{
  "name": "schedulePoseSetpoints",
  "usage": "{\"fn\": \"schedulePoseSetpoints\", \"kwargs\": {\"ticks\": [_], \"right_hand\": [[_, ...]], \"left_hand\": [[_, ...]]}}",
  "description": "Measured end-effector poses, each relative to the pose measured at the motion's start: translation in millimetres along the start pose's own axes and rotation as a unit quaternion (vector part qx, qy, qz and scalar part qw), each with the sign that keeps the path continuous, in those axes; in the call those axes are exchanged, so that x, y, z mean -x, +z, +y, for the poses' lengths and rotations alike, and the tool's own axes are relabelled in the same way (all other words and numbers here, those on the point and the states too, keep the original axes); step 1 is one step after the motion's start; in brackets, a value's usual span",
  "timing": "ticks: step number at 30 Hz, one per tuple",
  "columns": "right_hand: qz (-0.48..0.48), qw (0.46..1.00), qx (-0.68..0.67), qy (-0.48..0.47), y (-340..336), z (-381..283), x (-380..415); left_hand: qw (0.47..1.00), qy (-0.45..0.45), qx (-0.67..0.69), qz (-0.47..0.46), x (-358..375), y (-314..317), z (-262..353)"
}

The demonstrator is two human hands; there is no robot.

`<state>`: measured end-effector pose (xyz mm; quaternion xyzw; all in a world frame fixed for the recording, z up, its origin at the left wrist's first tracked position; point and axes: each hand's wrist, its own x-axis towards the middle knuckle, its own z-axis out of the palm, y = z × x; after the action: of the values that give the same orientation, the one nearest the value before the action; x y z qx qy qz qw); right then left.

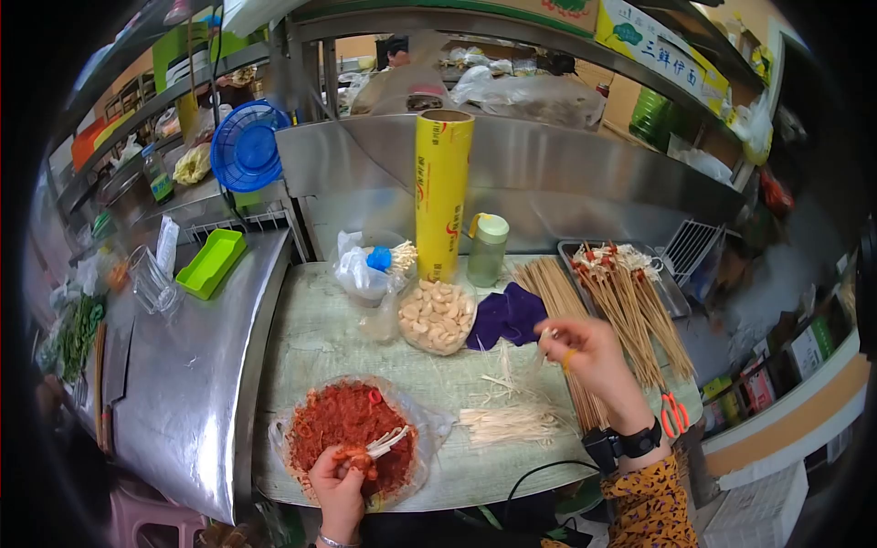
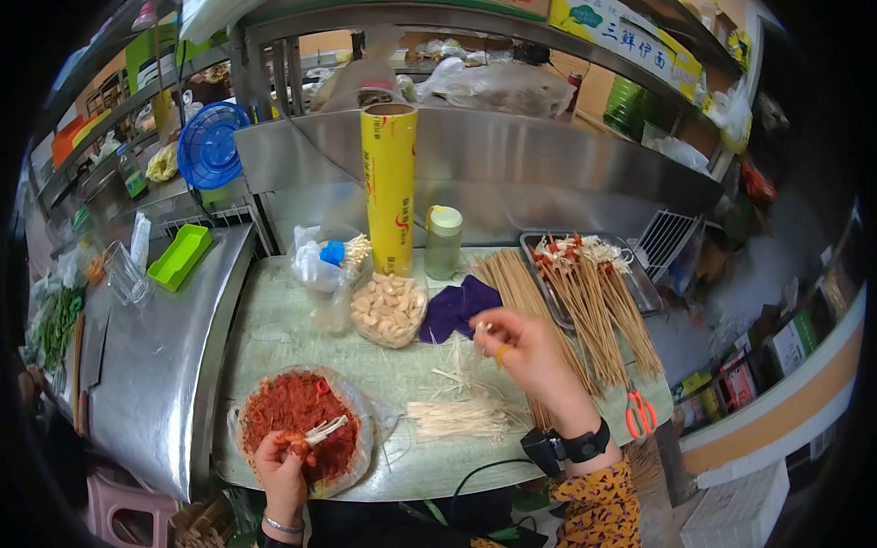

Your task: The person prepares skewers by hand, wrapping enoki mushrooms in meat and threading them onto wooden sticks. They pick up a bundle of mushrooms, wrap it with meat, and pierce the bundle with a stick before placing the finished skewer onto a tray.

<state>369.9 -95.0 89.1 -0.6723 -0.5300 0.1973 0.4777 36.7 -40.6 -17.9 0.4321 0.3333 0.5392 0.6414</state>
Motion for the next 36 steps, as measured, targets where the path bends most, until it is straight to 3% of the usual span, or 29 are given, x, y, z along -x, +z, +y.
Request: {"fn": "schedulePoseSetpoints", "kwargs": {"ticks": [2, 6, 8, 11, 13, 15, 18, 22, 24, 27, 29, 30, 33, 36], "right_hand": [[0.047, 0.985, -0.165, 0.030, -6, -16, 2], [-0.005, 0.997, -0.080, 0.014, 1, 41, -6], [-0.015, 0.973, -0.212, 0.092, 2, 51, -7], [0.005, 0.957, -0.267, 0.115, 0, 48, -3], [-0.003, 0.963, -0.237, 0.126, 3, 53, -2], [-0.026, 0.966, -0.216, 0.141, 11, 61, 1], [-0.039, 0.954, -0.273, 0.120, 11, 58, 3], [-0.050, 0.943, -0.309, 0.114, 18, 63, 8], [-0.043, 0.971, -0.220, 0.084, 20, 68, 10], [-0.033, 0.954, -0.287, 0.073, 16, 55, 15], [-0.037, 0.947, -0.309, 0.084, 11, 52, 16], [-0.035, 0.941, -0.326, 0.090, 13, 51, 17], [-0.059, 0.933, -0.338, 0.111, 5, 35, 20], [-0.076, 0.941, -0.314, 0.104, 5, 27, 24]], "left_hand": [[0.999, 0.010, -0.030, 0.017, -2, -5, -6], [0.999, 0.027, -0.025, -0.008, -3, -8, -11], [0.999, 0.029, -0.034, 0.007, -2, -13, -15], [0.997, 0.055, -0.048, 0.010, -2, -7, -16], [0.996, 0.039, -0.070, -0.036, -7, -17, -19], [0.996, 0.056, -0.063, -0.013, -5, -10, -16], [0.998, 0.018, -0.061, -0.021, -1, -7, -7], [0.995, 0.032, -0.089, -0.002, 1, -1, 0], [0.992, 0.039, -0.102, -0.065, -4, -20, -13], [0.990, 0.091, -0.107, 0.002, -6, -11, -20], [0.997, 0.039, -0.059, 0.004, -7, -14, -18], [0.995, 0.050, -0.065, 0.051, -7, -11, -20], [0.997, 0.052, -0.065, 0.004, -5, -3, -10], [0.994, 0.043, -0.102, 0.017, -1, 6, 1]]}}
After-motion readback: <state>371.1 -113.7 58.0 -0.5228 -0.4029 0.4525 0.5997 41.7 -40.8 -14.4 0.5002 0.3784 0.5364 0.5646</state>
